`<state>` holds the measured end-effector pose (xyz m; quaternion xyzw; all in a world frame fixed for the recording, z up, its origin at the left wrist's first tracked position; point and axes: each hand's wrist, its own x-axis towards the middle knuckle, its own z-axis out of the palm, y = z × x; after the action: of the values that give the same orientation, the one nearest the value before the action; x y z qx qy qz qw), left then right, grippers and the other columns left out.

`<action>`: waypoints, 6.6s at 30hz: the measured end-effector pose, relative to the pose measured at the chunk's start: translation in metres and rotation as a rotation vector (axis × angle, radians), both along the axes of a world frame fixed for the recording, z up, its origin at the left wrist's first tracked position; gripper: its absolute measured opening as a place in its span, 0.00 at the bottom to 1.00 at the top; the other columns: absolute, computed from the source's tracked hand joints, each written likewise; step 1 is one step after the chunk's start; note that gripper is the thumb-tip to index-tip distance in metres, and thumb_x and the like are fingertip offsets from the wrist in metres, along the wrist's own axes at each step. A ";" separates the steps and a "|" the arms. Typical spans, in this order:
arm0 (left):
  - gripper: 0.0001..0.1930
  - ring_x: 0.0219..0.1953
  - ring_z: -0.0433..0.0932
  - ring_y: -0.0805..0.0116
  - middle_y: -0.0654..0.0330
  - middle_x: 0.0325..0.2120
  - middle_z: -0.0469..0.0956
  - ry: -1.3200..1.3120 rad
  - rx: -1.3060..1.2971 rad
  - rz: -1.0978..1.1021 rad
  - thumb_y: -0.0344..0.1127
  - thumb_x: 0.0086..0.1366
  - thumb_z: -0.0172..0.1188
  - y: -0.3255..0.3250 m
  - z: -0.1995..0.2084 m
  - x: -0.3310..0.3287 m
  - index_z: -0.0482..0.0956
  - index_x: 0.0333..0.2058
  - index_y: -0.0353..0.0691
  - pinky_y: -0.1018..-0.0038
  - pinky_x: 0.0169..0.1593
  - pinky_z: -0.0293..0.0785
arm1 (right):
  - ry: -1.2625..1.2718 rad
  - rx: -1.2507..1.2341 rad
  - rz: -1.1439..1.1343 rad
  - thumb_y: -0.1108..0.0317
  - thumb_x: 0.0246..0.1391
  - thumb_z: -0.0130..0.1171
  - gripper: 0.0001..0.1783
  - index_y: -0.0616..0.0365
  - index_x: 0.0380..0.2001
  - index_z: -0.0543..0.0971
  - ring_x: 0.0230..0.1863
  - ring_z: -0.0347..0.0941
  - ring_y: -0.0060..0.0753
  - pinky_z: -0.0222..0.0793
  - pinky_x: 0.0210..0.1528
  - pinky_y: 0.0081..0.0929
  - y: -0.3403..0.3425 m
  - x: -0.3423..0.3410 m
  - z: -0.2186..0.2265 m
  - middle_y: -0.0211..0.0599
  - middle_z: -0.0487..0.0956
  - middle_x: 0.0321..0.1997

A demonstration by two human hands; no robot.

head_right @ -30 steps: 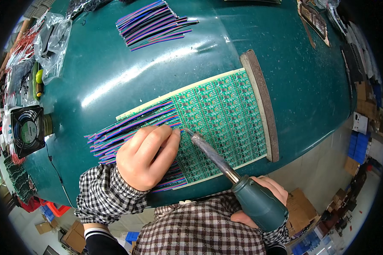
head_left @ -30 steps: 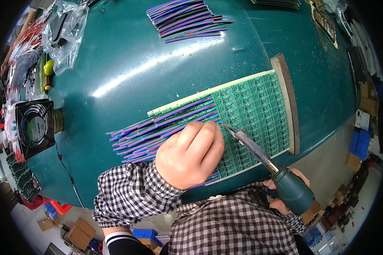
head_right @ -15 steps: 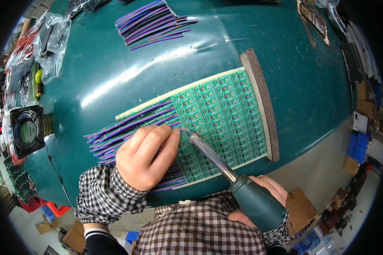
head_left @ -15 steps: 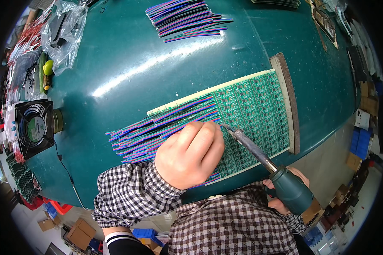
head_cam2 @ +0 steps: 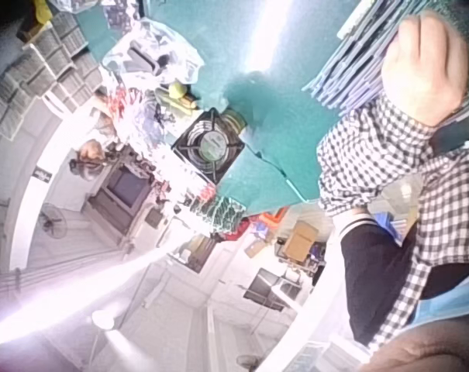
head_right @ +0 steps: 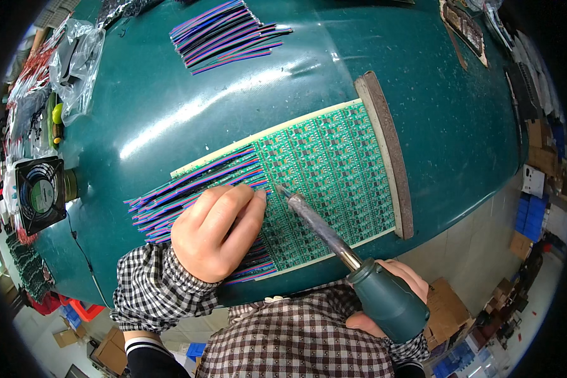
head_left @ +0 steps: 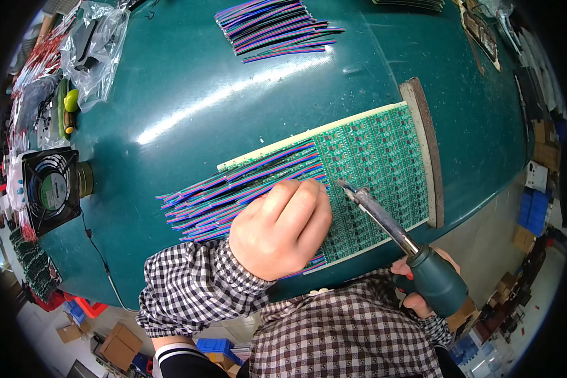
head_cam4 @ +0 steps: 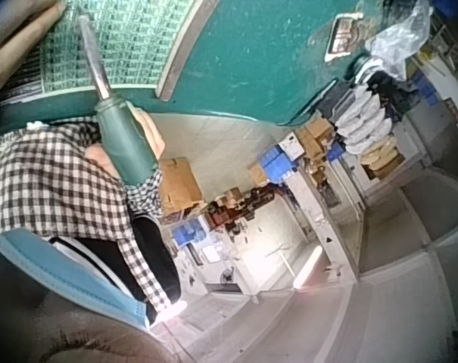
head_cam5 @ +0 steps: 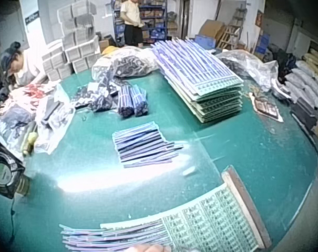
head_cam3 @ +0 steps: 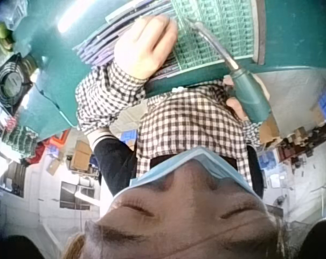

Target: The person places wire ribbons onto a circuit board by hand and solders them into place using a soldering iron.

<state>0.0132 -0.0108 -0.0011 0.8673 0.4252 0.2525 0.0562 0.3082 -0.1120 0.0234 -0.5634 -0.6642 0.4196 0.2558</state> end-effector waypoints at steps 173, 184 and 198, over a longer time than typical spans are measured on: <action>0.07 0.40 0.74 0.56 0.57 0.34 0.75 -0.012 -0.353 -0.034 0.29 0.60 0.68 0.090 0.002 -0.111 0.78 0.35 0.38 0.65 0.44 0.71 | 0.901 -0.084 -0.427 0.36 0.63 0.56 0.43 0.72 0.56 0.68 0.37 0.75 0.31 0.83 0.33 0.28 0.007 0.000 -0.014 0.36 0.75 0.35; 0.09 0.36 0.79 0.55 0.53 0.34 0.78 -0.400 -0.570 0.012 0.22 0.62 0.65 0.011 0.050 -0.029 0.80 0.41 0.34 0.67 0.42 0.76 | 0.826 -0.023 -0.408 0.37 0.67 0.50 0.41 0.73 0.56 0.68 0.32 0.72 0.30 0.80 0.29 0.23 0.006 0.001 -0.014 0.35 0.72 0.31; 0.19 0.36 0.79 0.63 0.55 0.39 0.78 0.045 -0.043 -0.022 0.30 0.52 0.61 -0.013 0.001 -0.001 0.82 0.44 0.31 0.70 0.37 0.79 | 0.840 -0.067 -0.336 0.38 0.65 0.54 0.43 0.73 0.59 0.67 0.45 0.77 0.39 0.85 0.36 0.25 -0.005 0.003 -0.012 0.43 0.76 0.43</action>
<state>0.0120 -0.0238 0.0004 0.8760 0.4221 0.2232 0.0682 0.3117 -0.1167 0.0114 -0.4523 -0.3882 0.5856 0.5493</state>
